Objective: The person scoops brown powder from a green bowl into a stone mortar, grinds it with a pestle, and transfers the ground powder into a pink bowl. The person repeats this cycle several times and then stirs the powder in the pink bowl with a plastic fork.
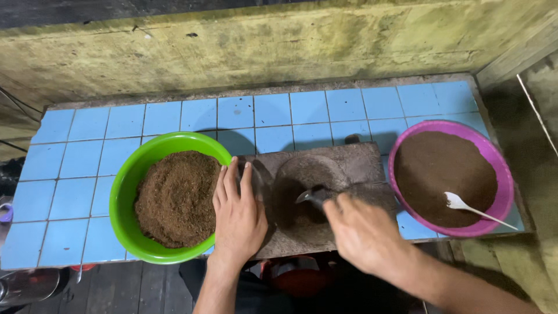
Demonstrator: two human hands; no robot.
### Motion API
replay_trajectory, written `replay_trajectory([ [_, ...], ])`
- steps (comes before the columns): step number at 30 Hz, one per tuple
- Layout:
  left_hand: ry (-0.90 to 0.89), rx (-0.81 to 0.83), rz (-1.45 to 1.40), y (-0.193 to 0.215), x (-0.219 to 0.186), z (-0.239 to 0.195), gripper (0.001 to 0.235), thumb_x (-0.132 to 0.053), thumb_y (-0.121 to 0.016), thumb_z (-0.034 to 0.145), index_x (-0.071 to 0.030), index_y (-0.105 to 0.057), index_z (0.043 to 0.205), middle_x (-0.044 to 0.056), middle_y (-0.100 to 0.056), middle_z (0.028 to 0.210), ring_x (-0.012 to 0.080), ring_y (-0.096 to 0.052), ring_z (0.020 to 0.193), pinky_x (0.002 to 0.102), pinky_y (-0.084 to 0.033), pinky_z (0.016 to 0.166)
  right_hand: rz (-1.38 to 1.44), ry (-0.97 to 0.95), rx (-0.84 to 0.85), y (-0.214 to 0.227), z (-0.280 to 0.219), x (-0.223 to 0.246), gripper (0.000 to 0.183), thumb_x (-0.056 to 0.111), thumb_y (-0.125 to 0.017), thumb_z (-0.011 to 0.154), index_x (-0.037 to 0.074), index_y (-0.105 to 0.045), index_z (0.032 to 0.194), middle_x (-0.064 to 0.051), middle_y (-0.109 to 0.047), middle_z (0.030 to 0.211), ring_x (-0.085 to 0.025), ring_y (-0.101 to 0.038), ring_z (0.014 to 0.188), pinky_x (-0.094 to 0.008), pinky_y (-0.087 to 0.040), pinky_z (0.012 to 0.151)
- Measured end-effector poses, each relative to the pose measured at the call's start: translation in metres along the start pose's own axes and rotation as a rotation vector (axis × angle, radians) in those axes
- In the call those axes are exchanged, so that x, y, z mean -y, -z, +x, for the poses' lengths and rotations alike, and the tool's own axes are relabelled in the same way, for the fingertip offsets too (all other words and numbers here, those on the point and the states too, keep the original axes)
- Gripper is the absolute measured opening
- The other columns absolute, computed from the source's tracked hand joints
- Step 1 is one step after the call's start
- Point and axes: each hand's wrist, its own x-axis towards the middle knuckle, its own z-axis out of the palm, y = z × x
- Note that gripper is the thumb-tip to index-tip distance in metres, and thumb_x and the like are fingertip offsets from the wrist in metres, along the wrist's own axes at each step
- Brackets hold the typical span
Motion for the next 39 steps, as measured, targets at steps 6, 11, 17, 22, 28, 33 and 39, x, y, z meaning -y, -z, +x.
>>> replay_trajectory([
  [6,0.016,0.071,-0.087,0.003,0.001,0.006,0.065,-0.015,-0.049,0.088,-0.001,-0.039,0.151,0.027,-0.030,0.163,0.0498,-0.030,0.148,0.064,-0.030,0.115,-0.144,0.217,-0.173,-0.037,-0.020,0.016,0.042,0.002,-0.052,0.085,-0.003,-0.052,0.128,-0.020,-0.060,0.104,-0.034,-0.068,0.072,-0.047,-0.060,0.055],
  [11,0.026,0.059,-0.133,0.005,0.001,0.006,0.065,-0.015,-0.050,0.087,-0.004,-0.041,0.151,0.025,-0.032,0.162,0.0477,-0.030,0.148,0.062,-0.029,0.116,-0.133,0.132,-0.074,-0.021,-0.027,0.006,0.032,0.002,-0.049,0.091,0.000,-0.052,0.123,-0.018,-0.056,0.104,-0.033,-0.066,0.077,-0.046,-0.061,0.061],
  [17,0.017,0.051,-0.139,0.004,0.002,0.005,0.066,-0.015,-0.051,0.084,-0.005,-0.043,0.149,0.024,-0.034,0.161,0.0473,-0.031,0.148,0.062,-0.029,0.116,-0.098,0.010,-0.143,-0.009,0.007,0.016,0.030,-0.003,-0.044,0.091,-0.001,-0.053,0.120,-0.020,-0.060,0.100,-0.032,-0.068,0.074,-0.044,-0.062,0.060],
  [22,0.005,0.007,-0.155,0.002,0.003,0.004,0.066,-0.015,-0.053,0.083,-0.005,-0.044,0.148,0.024,-0.034,0.161,0.0474,-0.033,0.146,0.061,-0.031,0.115,-0.081,0.099,-0.076,-0.020,-0.003,0.033,0.023,-0.002,-0.042,0.093,0.001,-0.053,0.114,-0.021,-0.059,0.103,-0.029,-0.067,0.075,-0.039,-0.062,0.061],
  [28,-0.002,0.041,-0.151,0.000,0.005,0.004,0.070,-0.016,-0.054,0.080,-0.006,-0.044,0.149,0.024,-0.034,0.161,0.0462,-0.032,0.147,0.060,-0.029,0.117,-0.060,0.065,-0.049,-0.004,-0.010,0.019,0.025,0.006,-0.039,0.096,0.001,-0.055,0.114,-0.018,-0.059,0.100,-0.034,-0.069,0.077,-0.045,-0.062,0.061],
  [33,0.001,0.021,-0.163,0.000,0.005,0.002,0.069,-0.015,-0.053,0.081,-0.007,-0.044,0.149,0.023,-0.034,0.161,0.0462,-0.032,0.148,0.060,-0.030,0.116,-0.003,-0.038,-0.050,-0.007,0.014,0.026,0.027,-0.002,-0.041,0.096,0.001,-0.052,0.120,-0.017,-0.059,0.100,-0.027,-0.067,0.077,-0.042,-0.062,0.065],
  [39,-0.003,0.031,-0.163,0.001,0.005,0.004,0.066,-0.014,-0.053,0.082,-0.005,-0.045,0.147,0.024,-0.034,0.161,0.0463,-0.031,0.148,0.061,-0.030,0.115,-0.012,0.044,-0.058,-0.015,-0.001,0.027,0.018,0.006,-0.042,0.095,0.004,-0.056,0.105,-0.016,-0.060,0.094,-0.036,-0.068,0.074,-0.049,-0.059,0.060],
])
